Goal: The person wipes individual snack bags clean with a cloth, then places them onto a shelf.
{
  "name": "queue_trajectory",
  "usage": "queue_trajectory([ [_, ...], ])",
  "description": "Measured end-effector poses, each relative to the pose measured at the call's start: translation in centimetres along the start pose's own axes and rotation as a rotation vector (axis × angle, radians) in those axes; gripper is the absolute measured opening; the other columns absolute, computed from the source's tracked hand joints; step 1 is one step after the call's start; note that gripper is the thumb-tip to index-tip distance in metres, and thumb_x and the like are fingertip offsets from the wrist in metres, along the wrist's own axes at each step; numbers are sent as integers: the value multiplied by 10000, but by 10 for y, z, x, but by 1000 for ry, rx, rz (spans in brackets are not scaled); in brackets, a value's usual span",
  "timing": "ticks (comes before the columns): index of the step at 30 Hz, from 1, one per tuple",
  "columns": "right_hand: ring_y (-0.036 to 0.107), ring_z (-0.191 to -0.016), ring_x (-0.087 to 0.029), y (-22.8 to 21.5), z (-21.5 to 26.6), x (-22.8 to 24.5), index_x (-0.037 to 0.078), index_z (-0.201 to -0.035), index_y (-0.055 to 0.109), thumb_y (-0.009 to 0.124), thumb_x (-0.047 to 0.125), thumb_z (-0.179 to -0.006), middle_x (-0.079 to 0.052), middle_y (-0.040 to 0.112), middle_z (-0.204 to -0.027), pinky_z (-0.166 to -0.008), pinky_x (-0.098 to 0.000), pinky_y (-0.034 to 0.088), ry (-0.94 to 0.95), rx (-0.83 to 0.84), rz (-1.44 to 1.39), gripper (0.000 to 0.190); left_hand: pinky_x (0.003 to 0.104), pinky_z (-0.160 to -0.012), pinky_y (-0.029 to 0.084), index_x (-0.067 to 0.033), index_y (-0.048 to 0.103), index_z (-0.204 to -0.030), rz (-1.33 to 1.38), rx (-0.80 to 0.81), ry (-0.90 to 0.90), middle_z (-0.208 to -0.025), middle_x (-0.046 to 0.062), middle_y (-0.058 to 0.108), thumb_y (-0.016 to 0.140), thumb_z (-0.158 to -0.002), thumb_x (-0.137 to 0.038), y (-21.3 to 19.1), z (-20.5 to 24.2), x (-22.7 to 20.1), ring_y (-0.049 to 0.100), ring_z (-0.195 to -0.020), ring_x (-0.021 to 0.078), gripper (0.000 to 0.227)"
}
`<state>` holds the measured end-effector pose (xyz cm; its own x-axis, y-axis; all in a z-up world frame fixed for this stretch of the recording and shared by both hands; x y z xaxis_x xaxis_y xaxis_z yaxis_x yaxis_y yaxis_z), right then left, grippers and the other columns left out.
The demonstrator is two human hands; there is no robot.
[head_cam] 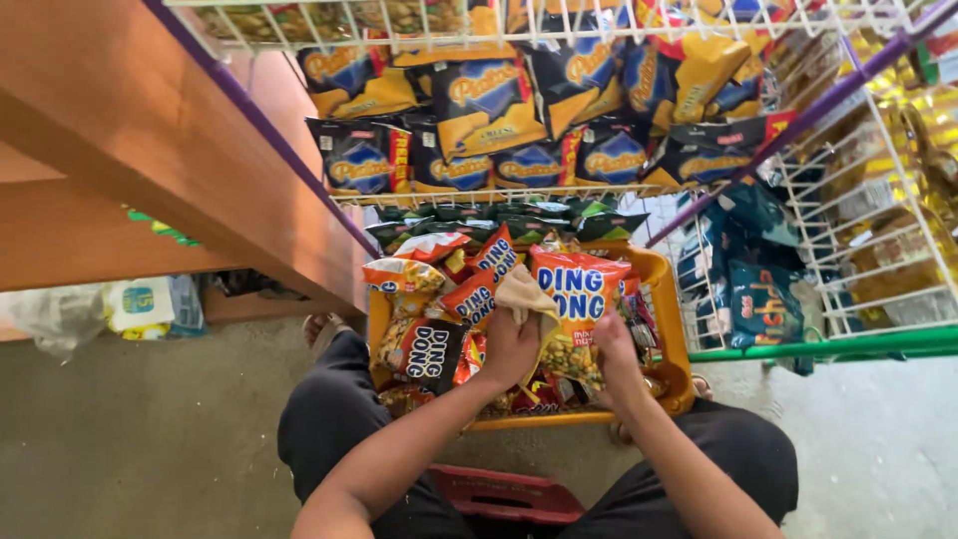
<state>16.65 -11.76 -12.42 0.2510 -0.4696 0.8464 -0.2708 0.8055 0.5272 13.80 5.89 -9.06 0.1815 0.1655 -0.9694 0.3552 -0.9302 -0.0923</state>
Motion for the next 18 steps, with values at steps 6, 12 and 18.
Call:
queue_trajectory([
  [6, 663, -1039, -148, -3, 0, -6, 99, -1378, 496, 598, 266, -1000, -50, 679, -1199, -887, -326, 557, 75, -81, 162, 426, 449, -897, 527, -14, 556, -1231, -157, 145, 148, -1183, 186, 612, 785, -790, -181, 4, 7, -46, 654, -1089, 386, 524],
  [12, 612, -937, -92, -37, 2, -35, 23, -1267, 579, 569, 275, -1083, -25, 677, -1083, -827, -289, 522, -26, -9, 510, 313, 389, -944, 552, -67, 572, -1182, 36, 107, 62, -1163, 92, 623, 852, -738, -184, -3, 1, -20, 667, -1108, 246, 538],
  [18, 582, -938, -70, 12, 13, -22, 37, -1301, 574, 594, 321, -1034, 12, 663, -1064, -835, -253, 493, 29, 169, 518, 390, 310, -800, 569, -66, 665, -1048, 403, -29, -178, -1021, 8, 697, 682, -921, -156, -15, -18, 11, 694, -958, 130, 157],
])
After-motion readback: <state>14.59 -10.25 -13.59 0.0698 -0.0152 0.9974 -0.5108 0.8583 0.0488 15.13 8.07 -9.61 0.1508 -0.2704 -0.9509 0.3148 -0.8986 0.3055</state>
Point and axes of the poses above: each hand's wrist, its own z-axis away from the middle knuckle, its own y-axis out of the palm, x = y × z, the point moved 8 cm from there along -z, towards the middle knuckle
